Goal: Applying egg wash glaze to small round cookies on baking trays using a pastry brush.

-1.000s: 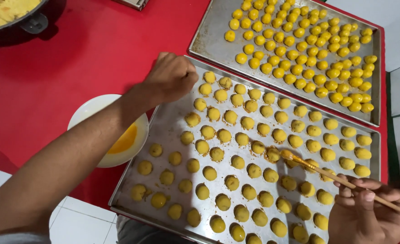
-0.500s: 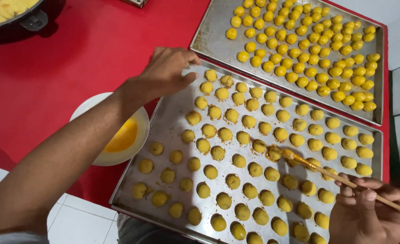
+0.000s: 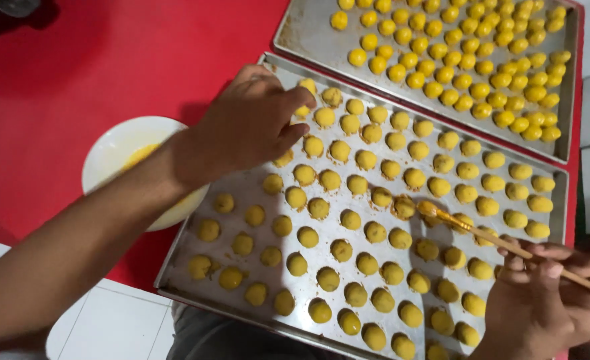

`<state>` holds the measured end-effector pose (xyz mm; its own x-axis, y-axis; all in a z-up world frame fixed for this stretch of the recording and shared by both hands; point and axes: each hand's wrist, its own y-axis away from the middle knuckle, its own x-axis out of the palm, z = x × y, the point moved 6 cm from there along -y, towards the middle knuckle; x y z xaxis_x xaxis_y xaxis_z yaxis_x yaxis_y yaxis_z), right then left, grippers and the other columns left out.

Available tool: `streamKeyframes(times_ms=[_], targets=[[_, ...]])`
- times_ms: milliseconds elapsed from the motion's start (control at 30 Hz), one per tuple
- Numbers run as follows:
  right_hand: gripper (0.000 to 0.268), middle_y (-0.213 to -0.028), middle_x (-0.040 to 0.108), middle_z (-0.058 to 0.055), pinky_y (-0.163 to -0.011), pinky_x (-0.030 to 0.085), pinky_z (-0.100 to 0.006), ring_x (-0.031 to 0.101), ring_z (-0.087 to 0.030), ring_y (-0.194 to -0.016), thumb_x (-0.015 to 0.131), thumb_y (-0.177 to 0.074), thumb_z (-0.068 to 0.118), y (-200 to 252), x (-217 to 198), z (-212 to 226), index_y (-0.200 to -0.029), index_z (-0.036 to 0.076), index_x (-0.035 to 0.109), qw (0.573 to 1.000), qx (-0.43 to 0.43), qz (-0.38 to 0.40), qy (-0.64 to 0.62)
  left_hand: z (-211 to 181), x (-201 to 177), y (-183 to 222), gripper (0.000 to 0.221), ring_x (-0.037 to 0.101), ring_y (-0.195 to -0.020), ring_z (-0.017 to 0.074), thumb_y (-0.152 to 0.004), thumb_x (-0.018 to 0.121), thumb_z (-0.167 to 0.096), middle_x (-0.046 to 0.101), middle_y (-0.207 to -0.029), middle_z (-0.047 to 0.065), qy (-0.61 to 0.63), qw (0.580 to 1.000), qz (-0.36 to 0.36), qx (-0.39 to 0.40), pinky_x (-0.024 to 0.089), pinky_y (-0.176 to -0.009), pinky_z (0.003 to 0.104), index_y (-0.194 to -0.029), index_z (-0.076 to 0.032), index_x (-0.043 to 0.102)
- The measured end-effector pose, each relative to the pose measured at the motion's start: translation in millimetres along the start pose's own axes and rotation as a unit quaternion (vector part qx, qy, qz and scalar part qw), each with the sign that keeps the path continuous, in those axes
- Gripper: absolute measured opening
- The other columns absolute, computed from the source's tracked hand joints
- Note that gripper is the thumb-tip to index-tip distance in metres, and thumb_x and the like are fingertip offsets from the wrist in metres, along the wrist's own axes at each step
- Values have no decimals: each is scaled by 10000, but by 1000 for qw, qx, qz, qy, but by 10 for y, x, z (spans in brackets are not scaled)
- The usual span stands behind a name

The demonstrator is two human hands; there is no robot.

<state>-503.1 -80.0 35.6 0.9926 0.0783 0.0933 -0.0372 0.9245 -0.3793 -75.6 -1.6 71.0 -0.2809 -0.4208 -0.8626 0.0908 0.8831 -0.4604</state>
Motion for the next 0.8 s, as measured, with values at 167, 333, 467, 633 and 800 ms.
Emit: streamKeyframes(times_ms=[167,333,467,633,800], targets=[[251,-1159,687,-82,-795,634,-255,716,-170,-1004,746,-1111,132,-14,-52,-30,-1247,199,546,997,11,7,-82,-736,-159,212,588,478,-1177,379,-867,566,-18,520,-1189,119,37,994,101,-8,170,-1162,634,-1445,-113,522],[309,-1123,649,-67,-845,653,-297,702,-227,-981,788,-1080,164,3,-35,50,-1186,173,497,997,24,-8,-72,-1245,25,619,660,477,-1365,334,-901,658,-397,505,-1498,143,29,986,154,58,279,-1148,613,-1471,-123,469],[312,-1109,637,-64,-833,631,-284,672,-174,-1005,806,-1072,176,28,-37,77,-1211,189,526,997,26,-18,-75,-1478,114,901,569,570,-1152,322,-828,750,-303,648,-1235,94,132,982,136,27,360,-1102,537,-1335,-105,584],[285,-1119,638,-57,-907,668,-311,681,-175,-1016,781,-1103,172,47,-68,58,-1219,185,521,996,26,-17,-83,-1561,285,1290,662,580,-963,324,-791,771,-297,661,-1027,64,168,956,237,-29,427,-916,483,-1392,-168,525],[221,-1140,601,-58,-893,640,-286,652,-154,-1083,735,-1138,178,45,-100,24,-1219,179,529,997,18,-2,-75,-1430,308,1598,632,564,-1076,330,-668,858,-286,650,-1146,60,113,955,261,-79,421,-979,497,-1248,-146,648]])
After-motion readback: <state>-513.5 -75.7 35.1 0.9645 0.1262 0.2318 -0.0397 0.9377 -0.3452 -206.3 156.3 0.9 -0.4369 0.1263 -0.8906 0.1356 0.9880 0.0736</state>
